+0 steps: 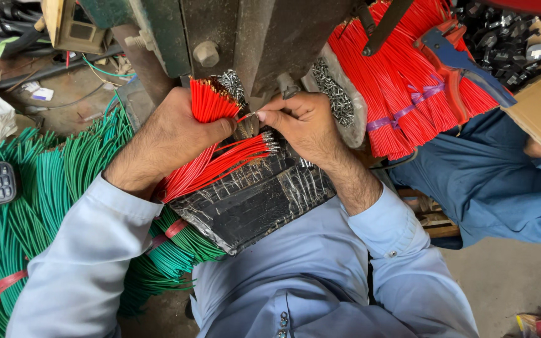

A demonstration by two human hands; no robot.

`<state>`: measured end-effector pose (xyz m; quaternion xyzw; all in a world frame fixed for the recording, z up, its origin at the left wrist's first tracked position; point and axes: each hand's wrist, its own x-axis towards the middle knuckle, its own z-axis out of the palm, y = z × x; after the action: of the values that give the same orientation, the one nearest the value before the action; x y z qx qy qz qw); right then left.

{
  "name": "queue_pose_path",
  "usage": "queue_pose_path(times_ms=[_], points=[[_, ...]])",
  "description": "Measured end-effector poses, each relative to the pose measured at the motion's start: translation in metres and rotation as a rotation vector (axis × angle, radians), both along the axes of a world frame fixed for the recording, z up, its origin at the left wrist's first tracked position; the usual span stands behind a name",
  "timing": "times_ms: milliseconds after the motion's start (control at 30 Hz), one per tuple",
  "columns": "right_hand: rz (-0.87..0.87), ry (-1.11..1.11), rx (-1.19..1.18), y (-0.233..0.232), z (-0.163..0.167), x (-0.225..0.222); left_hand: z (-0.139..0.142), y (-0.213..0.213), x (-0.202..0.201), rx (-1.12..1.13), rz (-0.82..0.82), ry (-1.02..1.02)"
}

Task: The person holds a bundle of red insulated wires in one hand and fits a small metal terminal onto the stripped end of each wire, then uses a bench-mounted crimping press to crimp the terminal onto the wire, repeating this for successive wires and letting finished wires rest on the work surface.

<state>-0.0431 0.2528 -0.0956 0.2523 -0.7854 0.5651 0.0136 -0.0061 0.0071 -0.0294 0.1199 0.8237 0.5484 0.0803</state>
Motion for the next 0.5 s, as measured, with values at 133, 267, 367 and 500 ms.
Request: queue_pose_path(times_ms=[133,267,367,500], points=[[0.040,-0.130,-0.115,0.001,0.006,0.010,0.003,0.000,0.004,0.084,-0.059,0.020],[0.228,-0.128,-0.234,0.021,0.018,0.020,0.005,-0.001,0.005,0.087,-0.123,0.051],[0.015,0.012,0.082,0.044,0.033,0.030,0.005,-0.003,0.005,0.124,-0.093,-0.001],[0.018,0.121,0.499,0.073,0.053,0.041,0.005,-0.003,0.004,0.123,-0.111,0.026]])
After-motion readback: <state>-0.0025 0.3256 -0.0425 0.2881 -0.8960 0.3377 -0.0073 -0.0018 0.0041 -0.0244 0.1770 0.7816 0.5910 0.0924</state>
